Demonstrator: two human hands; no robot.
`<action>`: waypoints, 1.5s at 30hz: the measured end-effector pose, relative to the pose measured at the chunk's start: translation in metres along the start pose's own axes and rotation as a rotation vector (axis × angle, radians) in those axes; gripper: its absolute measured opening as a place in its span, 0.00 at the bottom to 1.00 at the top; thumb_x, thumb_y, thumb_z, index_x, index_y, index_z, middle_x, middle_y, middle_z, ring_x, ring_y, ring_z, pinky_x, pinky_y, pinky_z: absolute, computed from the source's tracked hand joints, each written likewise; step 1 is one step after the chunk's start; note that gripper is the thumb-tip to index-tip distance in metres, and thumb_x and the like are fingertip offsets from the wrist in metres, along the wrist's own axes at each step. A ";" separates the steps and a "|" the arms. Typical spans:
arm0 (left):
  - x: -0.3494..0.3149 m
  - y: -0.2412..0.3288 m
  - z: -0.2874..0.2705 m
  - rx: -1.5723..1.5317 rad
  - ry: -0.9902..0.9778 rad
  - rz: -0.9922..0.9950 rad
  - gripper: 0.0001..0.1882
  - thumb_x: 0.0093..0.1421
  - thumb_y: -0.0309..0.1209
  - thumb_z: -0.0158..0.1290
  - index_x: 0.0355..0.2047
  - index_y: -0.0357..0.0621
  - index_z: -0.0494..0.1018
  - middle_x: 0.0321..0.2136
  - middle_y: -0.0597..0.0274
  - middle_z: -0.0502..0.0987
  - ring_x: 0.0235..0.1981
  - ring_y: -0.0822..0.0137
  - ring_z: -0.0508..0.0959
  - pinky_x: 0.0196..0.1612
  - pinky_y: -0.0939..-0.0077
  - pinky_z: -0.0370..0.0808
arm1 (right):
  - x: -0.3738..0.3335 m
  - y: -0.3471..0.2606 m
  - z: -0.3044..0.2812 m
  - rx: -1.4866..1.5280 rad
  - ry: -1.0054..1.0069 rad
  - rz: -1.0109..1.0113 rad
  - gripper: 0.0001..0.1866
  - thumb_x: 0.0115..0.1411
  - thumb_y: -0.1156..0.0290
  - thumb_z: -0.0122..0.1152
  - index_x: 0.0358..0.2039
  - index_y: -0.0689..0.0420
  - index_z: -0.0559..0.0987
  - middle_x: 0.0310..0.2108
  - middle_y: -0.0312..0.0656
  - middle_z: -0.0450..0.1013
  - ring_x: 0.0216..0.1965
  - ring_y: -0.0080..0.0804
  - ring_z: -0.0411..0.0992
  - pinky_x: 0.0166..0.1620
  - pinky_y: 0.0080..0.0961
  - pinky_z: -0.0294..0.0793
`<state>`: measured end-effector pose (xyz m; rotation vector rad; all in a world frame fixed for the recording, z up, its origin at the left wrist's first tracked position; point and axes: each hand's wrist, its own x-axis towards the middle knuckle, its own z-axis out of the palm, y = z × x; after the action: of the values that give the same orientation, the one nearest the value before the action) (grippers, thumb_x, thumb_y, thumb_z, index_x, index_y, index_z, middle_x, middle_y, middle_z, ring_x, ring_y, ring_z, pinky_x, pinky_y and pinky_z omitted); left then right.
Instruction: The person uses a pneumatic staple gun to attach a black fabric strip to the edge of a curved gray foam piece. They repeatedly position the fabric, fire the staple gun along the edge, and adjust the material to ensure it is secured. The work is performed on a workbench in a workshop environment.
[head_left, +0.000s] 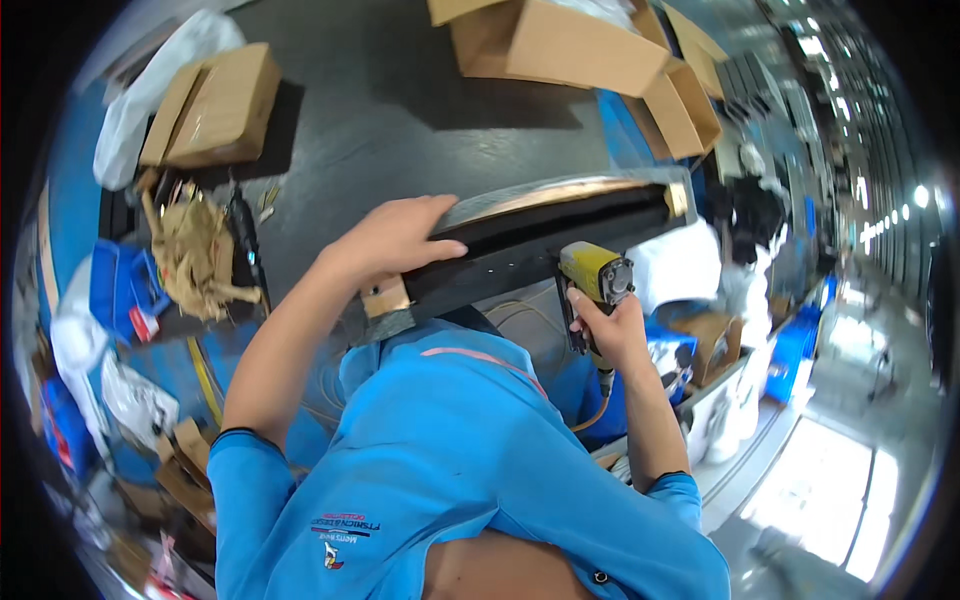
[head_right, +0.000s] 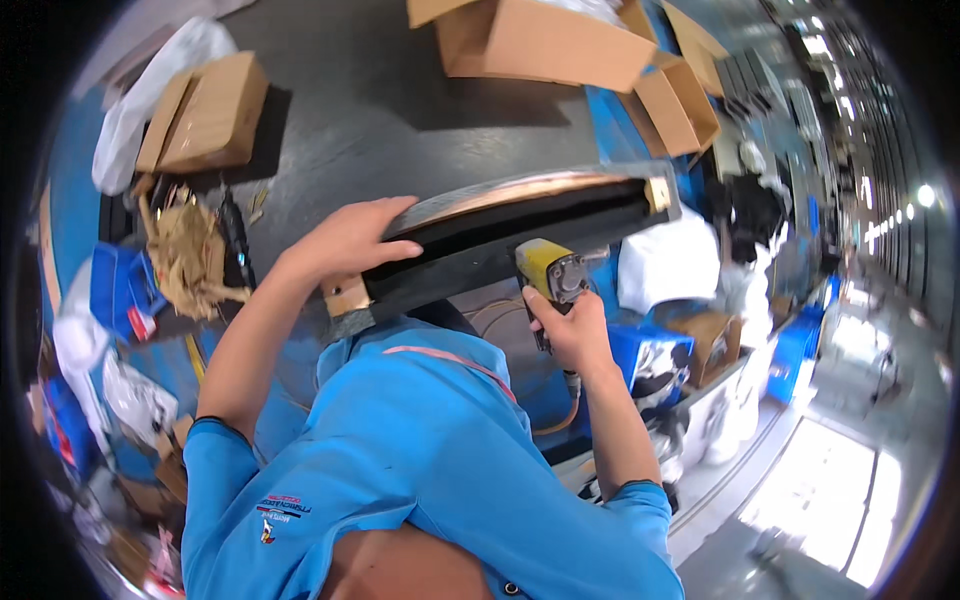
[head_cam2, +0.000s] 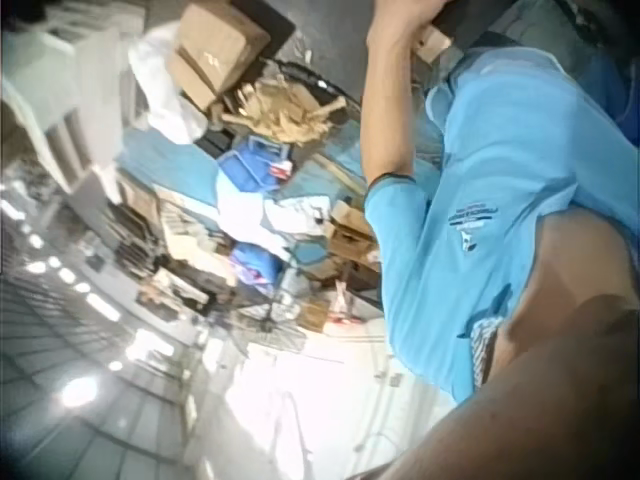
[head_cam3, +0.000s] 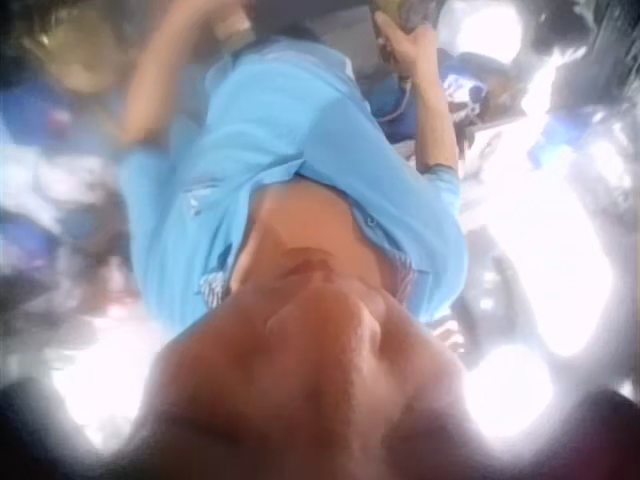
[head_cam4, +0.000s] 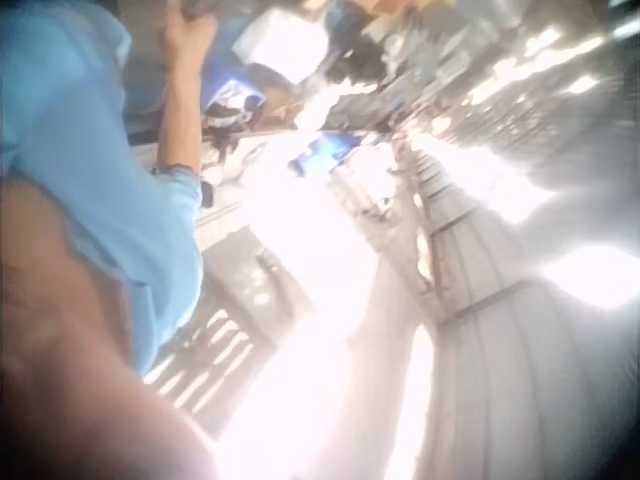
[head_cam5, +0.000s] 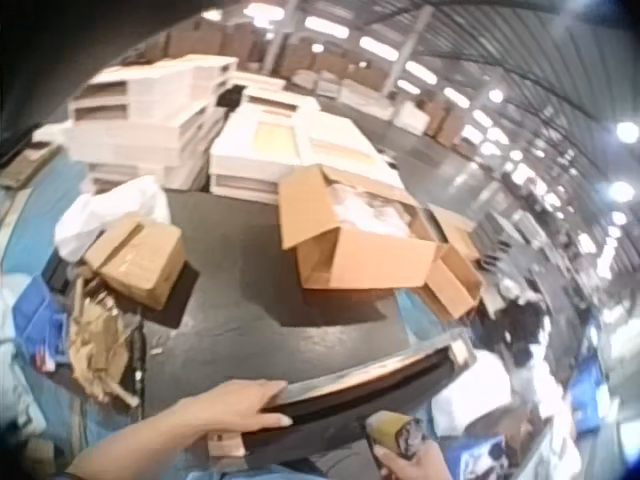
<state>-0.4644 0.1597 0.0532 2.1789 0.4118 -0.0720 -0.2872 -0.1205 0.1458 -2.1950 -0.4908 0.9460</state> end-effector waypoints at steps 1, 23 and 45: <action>0.027 0.008 0.013 0.030 -0.020 0.081 0.32 0.68 0.48 0.57 0.64 0.37 0.72 0.57 0.41 0.80 0.60 0.41 0.77 0.62 0.53 0.73 | 0.001 0.012 -0.008 0.046 0.027 -0.007 0.13 0.66 0.66 0.70 0.41 0.64 0.84 0.25 0.34 0.79 0.23 0.18 0.75 0.28 0.21 0.73; 0.280 0.117 0.046 0.194 -0.441 0.362 0.24 0.70 0.35 0.49 0.65 0.44 0.71 0.26 0.49 0.82 0.26 0.49 0.82 0.33 0.55 0.79 | 0.114 0.092 -0.184 0.407 0.270 0.080 0.13 0.68 0.66 0.68 0.45 0.63 0.83 0.29 0.34 0.78 0.25 0.20 0.75 0.31 0.25 0.74; 0.358 0.143 0.129 -0.128 -0.439 0.346 0.32 0.76 0.30 0.43 0.78 0.64 0.55 0.78 0.40 0.50 0.75 0.40 0.60 0.74 0.56 0.62 | 0.147 0.072 -0.221 0.269 0.315 0.079 0.19 0.67 0.57 0.70 0.44 0.62 0.84 0.22 0.34 0.77 0.21 0.17 0.73 0.24 0.18 0.70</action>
<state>-0.0691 0.0742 0.0145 2.0046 -0.2043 -0.3151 -0.0205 -0.1844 0.1331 -2.0748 -0.1206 0.6449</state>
